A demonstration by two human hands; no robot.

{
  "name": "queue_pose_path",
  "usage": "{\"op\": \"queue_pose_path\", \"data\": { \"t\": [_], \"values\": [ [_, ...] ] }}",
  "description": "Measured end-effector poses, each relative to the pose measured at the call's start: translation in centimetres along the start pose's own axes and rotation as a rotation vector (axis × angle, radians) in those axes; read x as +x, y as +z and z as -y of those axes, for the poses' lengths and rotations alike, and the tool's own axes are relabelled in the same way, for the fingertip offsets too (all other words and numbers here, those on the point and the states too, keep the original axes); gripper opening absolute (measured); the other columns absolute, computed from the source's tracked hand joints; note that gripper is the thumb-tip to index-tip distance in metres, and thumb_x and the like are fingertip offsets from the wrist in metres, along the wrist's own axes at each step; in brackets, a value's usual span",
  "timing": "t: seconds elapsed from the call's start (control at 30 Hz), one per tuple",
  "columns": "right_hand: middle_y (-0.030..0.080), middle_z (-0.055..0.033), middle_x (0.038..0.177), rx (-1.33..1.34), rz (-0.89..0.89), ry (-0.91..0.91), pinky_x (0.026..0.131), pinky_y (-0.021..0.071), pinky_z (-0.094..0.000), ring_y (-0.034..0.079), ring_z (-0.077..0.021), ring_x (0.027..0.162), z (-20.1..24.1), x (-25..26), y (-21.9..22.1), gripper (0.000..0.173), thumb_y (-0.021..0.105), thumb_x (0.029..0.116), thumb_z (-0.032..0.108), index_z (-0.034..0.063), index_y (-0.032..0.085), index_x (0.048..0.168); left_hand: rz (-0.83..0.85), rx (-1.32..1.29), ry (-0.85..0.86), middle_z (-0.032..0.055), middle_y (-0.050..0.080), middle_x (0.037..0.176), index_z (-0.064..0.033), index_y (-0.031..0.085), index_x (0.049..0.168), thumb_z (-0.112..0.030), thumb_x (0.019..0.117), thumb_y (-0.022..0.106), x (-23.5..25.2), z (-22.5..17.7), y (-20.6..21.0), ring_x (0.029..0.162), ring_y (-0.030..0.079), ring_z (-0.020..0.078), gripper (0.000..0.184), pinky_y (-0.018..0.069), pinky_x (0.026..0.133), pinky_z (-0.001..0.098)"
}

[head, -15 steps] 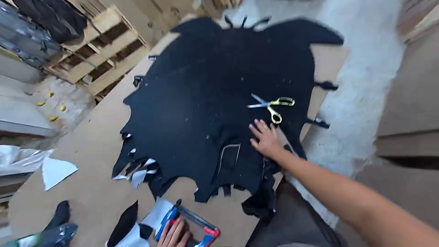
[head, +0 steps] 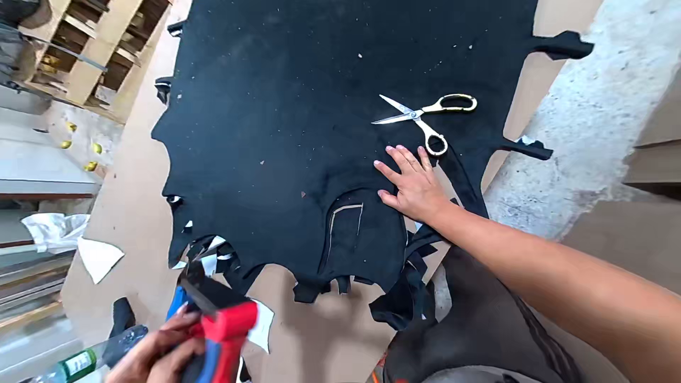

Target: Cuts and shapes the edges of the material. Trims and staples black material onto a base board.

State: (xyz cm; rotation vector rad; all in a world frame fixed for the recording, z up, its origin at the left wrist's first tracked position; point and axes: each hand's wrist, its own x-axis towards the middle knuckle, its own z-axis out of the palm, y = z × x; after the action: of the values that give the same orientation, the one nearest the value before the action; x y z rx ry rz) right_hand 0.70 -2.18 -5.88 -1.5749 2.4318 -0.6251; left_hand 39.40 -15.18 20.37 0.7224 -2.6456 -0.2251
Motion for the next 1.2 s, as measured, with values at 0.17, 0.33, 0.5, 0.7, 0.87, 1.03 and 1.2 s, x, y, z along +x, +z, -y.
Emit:
{"op": "queue_pose_path", "data": {
  "t": [0.17, 0.33, 0.5, 0.7, 0.87, 1.03, 1.2],
  "values": [
    [0.03, -0.009, 0.168, 0.007, 0.02, 0.033, 0.124, 0.0078, -0.0662, 0.021, -0.0307, 0.157, 0.5, 0.1, -0.1, 0.062, 0.047, 0.0958, 0.058, 0.0366, 0.048, 0.154, -0.33, -0.711, -0.351, 0.0031, 0.072, 0.111, -0.0128, 0.068, 0.108, -0.024, 0.0973, 0.067, 6.7, -6.4, 15.0, 0.106, 0.07, 0.0222, 0.016, 0.0597, 0.094, 0.0437],
    [0.027, -0.0079, 0.17, 0.007, 0.053, 0.041, 0.124, 0.0055, -0.0668, 0.018, -0.0305, 0.158, 0.4, -0.1, 0.1, 0.062, 0.046, 0.0972, 0.058, 0.0381, 0.044, 0.156, -0.482, -1.11, -0.62, 0.0208, 0.073, 0.101, -0.0002, 0.063, 0.113, -0.02, 0.0962, 0.067, 7.1, -10.3, 25.5, 0.096, 0.073, 0.0389, 0.026, 0.0617, 0.089, 0.0571],
    [0.023, -0.0089, 0.171, -0.008, 0.092, 0.029, 0.124, 0.0034, -0.0676, 0.015, -0.0319, 0.159, 0.5, 0.0, -0.1, 0.061, 0.041, 0.1, 0.056, 0.0378, 0.039, 0.159, -0.447, -0.931, -0.518, 0.0164, 0.073, 0.098, -0.0028, 0.067, 0.102, -0.022, 0.0964, 0.066, 6.6, -10.3, 26.6, 0.094, 0.074, 0.0346, 0.02, 0.063, 0.086, 0.0502],
    [0.018, -0.0086, 0.173, -0.049, 0.104, -0.003, 0.124, 0.0027, -0.0673, 0.012, -0.0325, 0.16, 0.6, -0.2, 0.1, 0.061, 0.039, 0.1006, 0.052, 0.0398, 0.036, 0.16, -0.556, -0.919, -0.498, 0.014, 0.074, 0.094, -0.006, 0.068, 0.097, -0.025, 0.0962, 0.065, 6.7, -10.8, 27.8, 0.093, 0.074, 0.0328, 0.019, 0.0625, 0.085, 0.0497],
    [0.018, -0.0088, 0.173, -0.043, 0.106, -0.019, 0.125, 0.0027, -0.0657, 0.012, -0.0308, 0.16, 0.4, -0.2, 0.0, 0.059, 0.038, 0.1017, 0.051, 0.04, 0.037, 0.159, -0.58, -0.875, -0.441, 0.0065, 0.072, 0.086, -0.0082, 0.066, 0.096, -0.022, 0.0977, 0.063, 7.1, -12.0, 28.5, 0.082, 0.074, 0.025, 0.014, 0.0645, 0.076, 0.0437],
    [0.016, -0.0082, 0.173, -0.036, 0.093, -0.021, 0.125, 0.0027, -0.0648, 0.011, -0.0296, 0.16, 0.4, -0.6, 0.1, 0.059, 0.038, 0.1016, 0.05, 0.0392, 0.037, 0.16, -0.5, -0.884, -0.433, 0.0091, 0.074, 0.091, -0.0086, 0.067, 0.096, -0.022, 0.0973, 0.063, 6.5, -11.5, 27.7, 0.09, 0.075, 0.0301, 0.014, 0.0646, 0.082, 0.0483],
    [0.017, -0.0093, 0.173, -0.036, 0.091, -0.028, 0.125, 0.0034, -0.0647, 0.011, -0.03, 0.16, 0.8, -0.8, 0.3, 0.059, 0.037, 0.1018, 0.05, 0.0389, 0.036, 0.16, -0.406, -0.871, -0.398, 0.0095, 0.075, 0.096, -0.0108, 0.068, 0.095, -0.024, 0.0985, 0.062, 6.0, -10.6, 26.9, 0.098, 0.075, 0.0322, 0.015, 0.0631, 0.088, 0.0492]
  ]
}}
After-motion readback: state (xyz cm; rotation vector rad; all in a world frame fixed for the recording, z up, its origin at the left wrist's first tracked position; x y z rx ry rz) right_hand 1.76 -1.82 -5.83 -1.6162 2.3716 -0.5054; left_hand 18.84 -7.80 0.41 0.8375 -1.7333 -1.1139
